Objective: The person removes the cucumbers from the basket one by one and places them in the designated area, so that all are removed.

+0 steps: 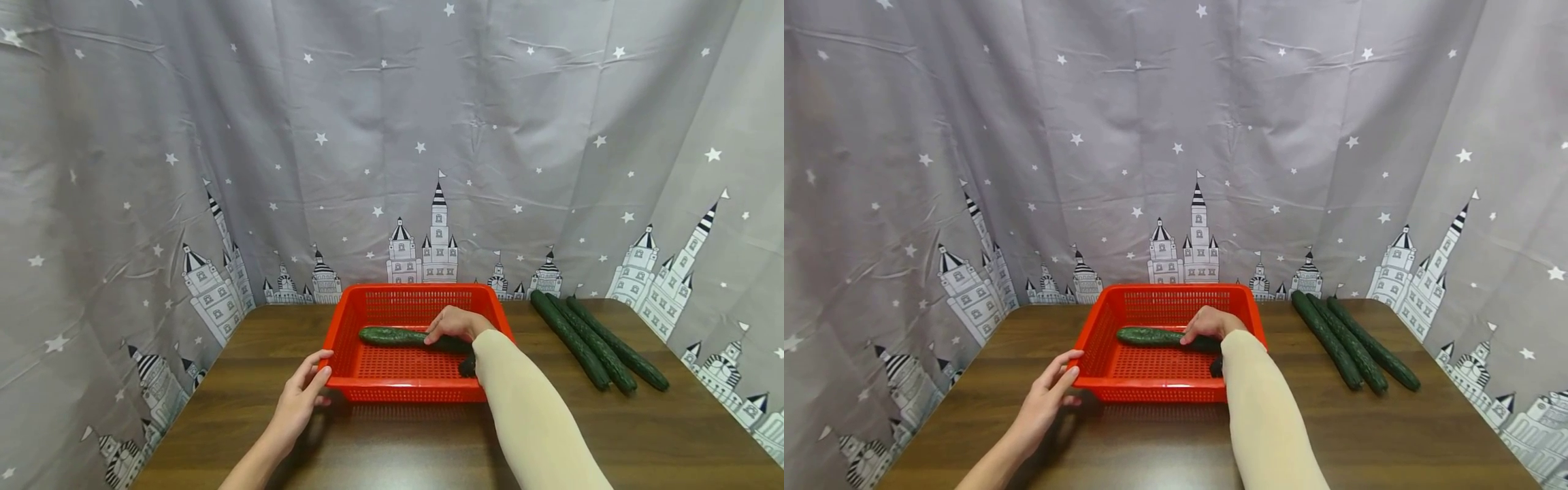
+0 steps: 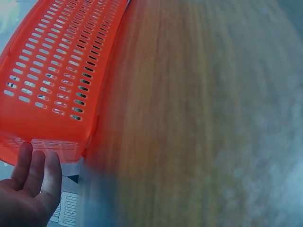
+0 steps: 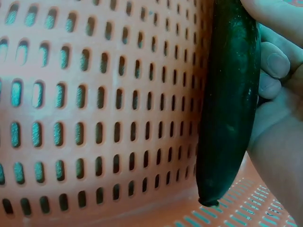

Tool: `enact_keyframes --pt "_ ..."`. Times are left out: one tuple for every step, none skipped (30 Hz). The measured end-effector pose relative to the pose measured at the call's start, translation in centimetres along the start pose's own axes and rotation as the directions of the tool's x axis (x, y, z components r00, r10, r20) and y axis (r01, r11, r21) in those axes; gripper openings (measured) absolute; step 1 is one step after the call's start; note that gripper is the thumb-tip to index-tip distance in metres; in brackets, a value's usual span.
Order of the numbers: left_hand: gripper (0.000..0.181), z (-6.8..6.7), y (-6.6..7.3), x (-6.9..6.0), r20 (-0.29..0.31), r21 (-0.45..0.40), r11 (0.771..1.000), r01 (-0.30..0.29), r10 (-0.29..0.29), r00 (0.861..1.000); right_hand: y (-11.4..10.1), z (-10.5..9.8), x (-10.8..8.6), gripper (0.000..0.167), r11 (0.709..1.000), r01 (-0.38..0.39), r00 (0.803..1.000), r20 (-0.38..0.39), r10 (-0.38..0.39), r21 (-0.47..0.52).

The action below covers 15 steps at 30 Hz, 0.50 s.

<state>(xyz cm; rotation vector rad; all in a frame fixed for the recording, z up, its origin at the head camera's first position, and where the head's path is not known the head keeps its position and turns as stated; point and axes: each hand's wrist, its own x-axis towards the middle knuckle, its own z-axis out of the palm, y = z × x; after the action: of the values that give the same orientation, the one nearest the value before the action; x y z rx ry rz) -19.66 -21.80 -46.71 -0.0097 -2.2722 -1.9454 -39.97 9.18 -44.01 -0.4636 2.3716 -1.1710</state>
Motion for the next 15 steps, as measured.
enact_keyframes --pt "0.035 -0.01 -0.01 0.04 -0.001 0.0 1.0 -0.002 0.002 1.0 -0.05 -0.07 0.04 0.027 1.0 0.012 1.0 -0.004 -0.012 -0.009" --pt "0.035 -0.01 -0.02 0.09 -0.001 0.0 1.0 -0.003 0.003 1.0 -0.12 -0.15 0.05 0.027 1.0 0.017 1.0 -0.004 -0.017 -0.015" --pt "0.035 0.01 -0.02 0.13 -0.002 0.0 1.0 -0.005 0.005 1.0 -0.18 -0.23 0.08 0.027 0.999 0.025 1.0 -0.007 -0.025 -0.024" --pt "0.035 0.02 -0.04 0.16 -0.003 0.0 1.0 -0.004 0.004 1.0 -0.21 -0.29 0.14 0.027 0.999 0.032 0.999 -0.013 -0.033 -0.028" --pt "0.035 0.02 -0.04 0.18 -0.004 -0.001 1.0 -0.002 0.002 1.0 -0.25 -0.33 0.17 0.027 0.998 0.042 0.999 -0.018 -0.043 -0.036" --pt "0.035 0.04 -0.04 0.18 -0.005 -0.001 1.0 -0.001 0.001 1.0 -0.29 -0.37 0.23 0.026 0.998 0.05 0.998 -0.022 -0.051 -0.045" --pt "0.035 0.06 -0.04 0.17 -0.006 -0.001 1.0 0.0 0.0 1.0 -0.33 -0.42 0.31 0.026 0.997 0.054 0.998 -0.027 -0.056 -0.049" --pt "0.035 0.08 -0.03 0.15 -0.006 -0.001 1.0 -0.001 0.001 1.0 -0.36 -0.48 0.38 0.026 0.996 0.064 0.997 -0.031 -0.066 -0.054" --pt "0.035 0.11 -0.01 0.13 -0.006 -0.001 1.0 -0.002 0.002 1.0 -0.39 -0.52 0.46 0.025 0.996 0.071 0.997 -0.036 -0.074 -0.061" --pt "0.035 0.12 0.0 0.09 -0.006 -0.001 1.0 -0.005 0.005 1.0 -0.43 -0.56 0.52 0.025 0.995 0.079 0.996 -0.039 -0.082 -0.064" --pt "0.035 0.13 0.02 0.05 -0.006 -0.001 1.0 -0.009 0.009 1.0 -0.48 -0.6 0.57 0.025 0.994 0.086 0.995 -0.042 -0.089 -0.067" --pt "0.035 0.14 0.03 0.01 -0.005 -0.003 1.0 -0.013 0.013 1.0 -0.52 -0.64 0.64 0.025 0.994 0.09 0.995 -0.045 -0.093 -0.069" --pt "0.035 0.14 0.05 -0.03 -0.004 -0.004 1.0 -0.017 0.017 1.0 -0.58 -0.68 0.65 0.025 0.993 0.096 0.994 -0.047 -0.099 -0.07" --pt "0.036 0.14 0.06 -0.07 -0.004 -0.005 1.0 -0.02 0.02 1.0 -0.66 -0.71 0.65 0.025 0.992 0.099 0.994 -0.048 -0.103 -0.073" --pt "0.036 0.15 0.09 -0.11 -0.003 -0.007 1.0 -0.023 0.023 1.0 -0.75 -0.74 0.63 0.024 0.992 0.101 0.993 -0.049 -0.104 -0.075"
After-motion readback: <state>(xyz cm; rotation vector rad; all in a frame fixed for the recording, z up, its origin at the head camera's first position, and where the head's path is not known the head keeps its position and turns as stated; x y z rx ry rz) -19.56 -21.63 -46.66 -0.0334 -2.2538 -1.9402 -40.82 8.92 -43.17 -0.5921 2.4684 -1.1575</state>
